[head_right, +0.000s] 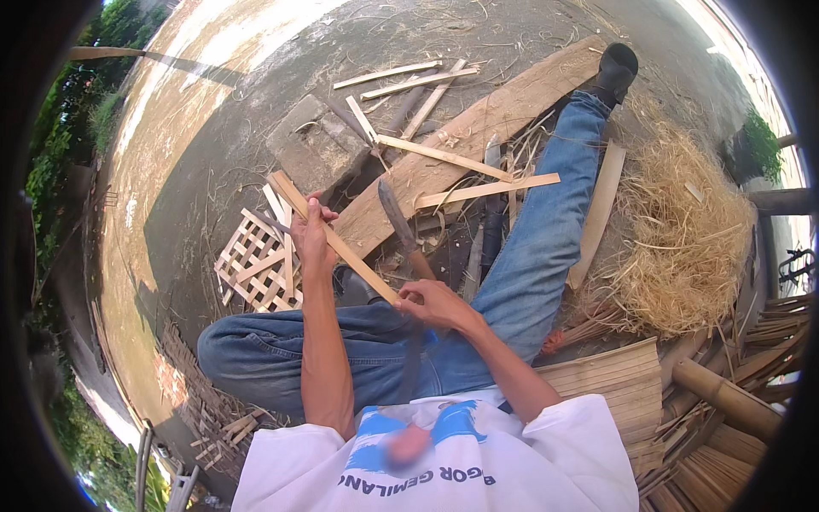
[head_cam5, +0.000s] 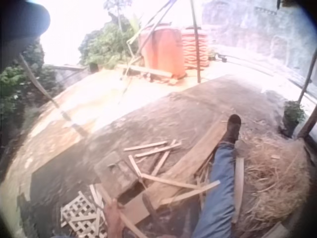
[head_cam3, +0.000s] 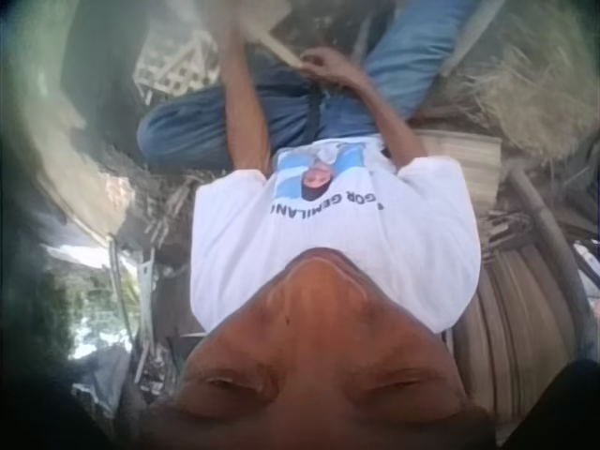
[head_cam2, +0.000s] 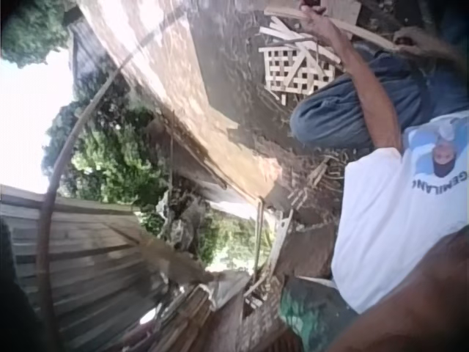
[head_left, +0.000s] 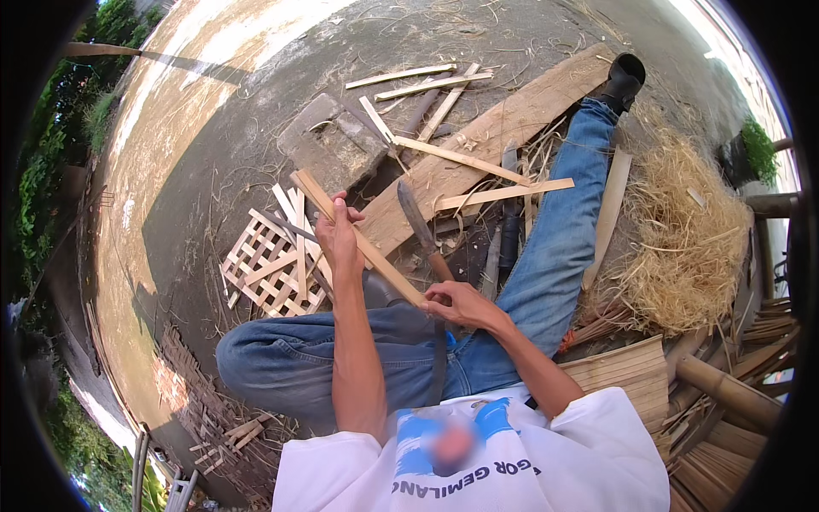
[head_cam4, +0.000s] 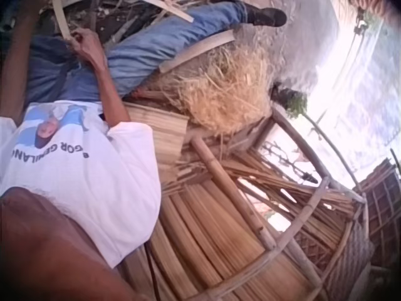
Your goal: The person sits on the ground and uses a knife to shave thin strips from small wooden pieces. The person repeatedly holds the wood, shaves it, and places the finished pieces aside.
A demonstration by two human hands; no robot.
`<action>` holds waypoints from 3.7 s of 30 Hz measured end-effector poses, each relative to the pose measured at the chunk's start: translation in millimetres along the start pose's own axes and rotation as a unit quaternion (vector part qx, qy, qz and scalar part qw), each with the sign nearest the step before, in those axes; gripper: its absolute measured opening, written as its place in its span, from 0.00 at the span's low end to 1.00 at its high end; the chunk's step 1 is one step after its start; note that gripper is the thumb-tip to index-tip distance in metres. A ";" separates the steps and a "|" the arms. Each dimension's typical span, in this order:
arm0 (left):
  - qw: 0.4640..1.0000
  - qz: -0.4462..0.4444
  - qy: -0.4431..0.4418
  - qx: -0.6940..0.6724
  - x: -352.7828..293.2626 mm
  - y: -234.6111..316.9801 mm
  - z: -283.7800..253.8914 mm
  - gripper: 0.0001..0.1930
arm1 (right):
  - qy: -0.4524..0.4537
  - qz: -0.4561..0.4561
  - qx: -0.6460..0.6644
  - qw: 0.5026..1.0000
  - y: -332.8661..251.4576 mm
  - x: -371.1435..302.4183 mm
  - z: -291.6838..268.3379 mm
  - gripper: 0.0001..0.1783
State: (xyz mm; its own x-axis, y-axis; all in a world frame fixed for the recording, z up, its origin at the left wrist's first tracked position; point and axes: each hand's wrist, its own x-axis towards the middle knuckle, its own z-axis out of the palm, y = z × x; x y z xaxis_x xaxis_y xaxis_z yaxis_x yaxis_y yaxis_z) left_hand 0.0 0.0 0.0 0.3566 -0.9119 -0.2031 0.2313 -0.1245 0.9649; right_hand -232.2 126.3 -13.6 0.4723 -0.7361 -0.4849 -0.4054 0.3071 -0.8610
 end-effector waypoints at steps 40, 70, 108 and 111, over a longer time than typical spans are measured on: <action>0.917 -0.315 -0.120 -0.211 -9.1 4.5 21.2 0.22 | 0.207 -0.275 0.072 0.936 -90.1 54.5 -114.1 0.08; 0.964 -0.223 -0.136 -0.044 -24.1 -0.8 37.6 0.24 | 0.207 -0.060 0.344 0.914 -10.9 42.0 -21.3 0.19; 0.961 0.000 -0.246 0.123 -48.3 31.5 69.7 0.28 | 0.187 -0.088 0.699 0.685 -50.6 133.1 -25.1 0.10; 0.979 0.013 -0.179 0.092 -32.7 20.4 53.8 0.27 | 0.159 -0.083 0.639 0.748 -55.9 127.2 -18.4 0.17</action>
State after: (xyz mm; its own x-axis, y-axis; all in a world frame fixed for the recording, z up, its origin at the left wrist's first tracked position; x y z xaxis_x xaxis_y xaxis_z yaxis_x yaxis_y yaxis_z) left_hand -55.7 6.3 35.3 0.0118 -0.9903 -0.1382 0.0477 -0.1375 0.9894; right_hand -163.8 4.4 -24.3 0.1415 -0.8719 -0.4688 0.8128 0.3726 -0.4477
